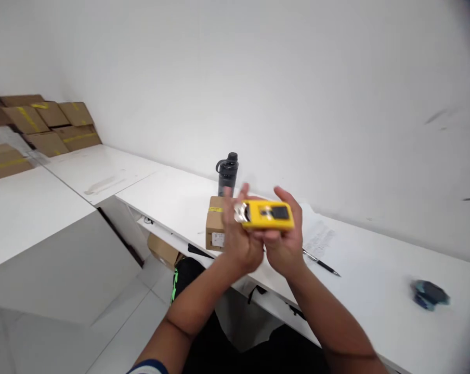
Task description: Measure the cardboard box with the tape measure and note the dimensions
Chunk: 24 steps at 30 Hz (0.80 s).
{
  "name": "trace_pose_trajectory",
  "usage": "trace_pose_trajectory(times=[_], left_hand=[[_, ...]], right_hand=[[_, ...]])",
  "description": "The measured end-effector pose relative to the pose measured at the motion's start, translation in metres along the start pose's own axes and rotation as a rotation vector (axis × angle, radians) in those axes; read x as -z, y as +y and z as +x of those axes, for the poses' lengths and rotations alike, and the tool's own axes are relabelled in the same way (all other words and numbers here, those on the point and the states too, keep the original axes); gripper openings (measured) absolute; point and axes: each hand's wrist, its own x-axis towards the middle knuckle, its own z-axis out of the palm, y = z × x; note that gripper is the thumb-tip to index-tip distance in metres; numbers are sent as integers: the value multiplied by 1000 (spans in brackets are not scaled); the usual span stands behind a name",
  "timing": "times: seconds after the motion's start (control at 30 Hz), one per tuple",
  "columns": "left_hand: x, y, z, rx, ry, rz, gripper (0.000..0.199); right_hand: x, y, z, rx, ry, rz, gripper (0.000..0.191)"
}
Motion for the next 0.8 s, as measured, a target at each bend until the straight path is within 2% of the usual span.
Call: trace_pose_trajectory(times=[0.07, 0.13, 0.2, 0.23, 0.3, 0.4, 0.57, 0.67, 0.8], left_hand=[[33, 10, 19, 5, 72, 187, 71], [58, 3, 30, 77, 108, 321, 67], [73, -20, 32, 315, 121, 314, 80], [77, -33, 30, 469, 87, 227, 87], [80, -56, 22, 654, -53, -72, 87], [79, -73, 16, 689, -160, -347, 78], [81, -69, 21, 705, -173, -387, 68], [80, -70, 23, 702, -171, -402, 65], [76, -72, 21, 711, -109, -408, 63]], right_hand=[[-15, 2, 26, 136, 37, -91, 87], [-23, 12, 47, 200, 39, -144, 91], [-27, 24, 61, 171, 5, -148, 81], [-27, 30, 65, 133, -28, -148, 74], [-28, 41, 68, 48, -129, -170, 58], [-27, 56, 68, -46, -298, -241, 43], [-31, 76, 61, -130, -487, -295, 37], [-33, 83, 59, -150, -524, -316, 36], [-32, 85, 58, -150, -534, -346, 39]])
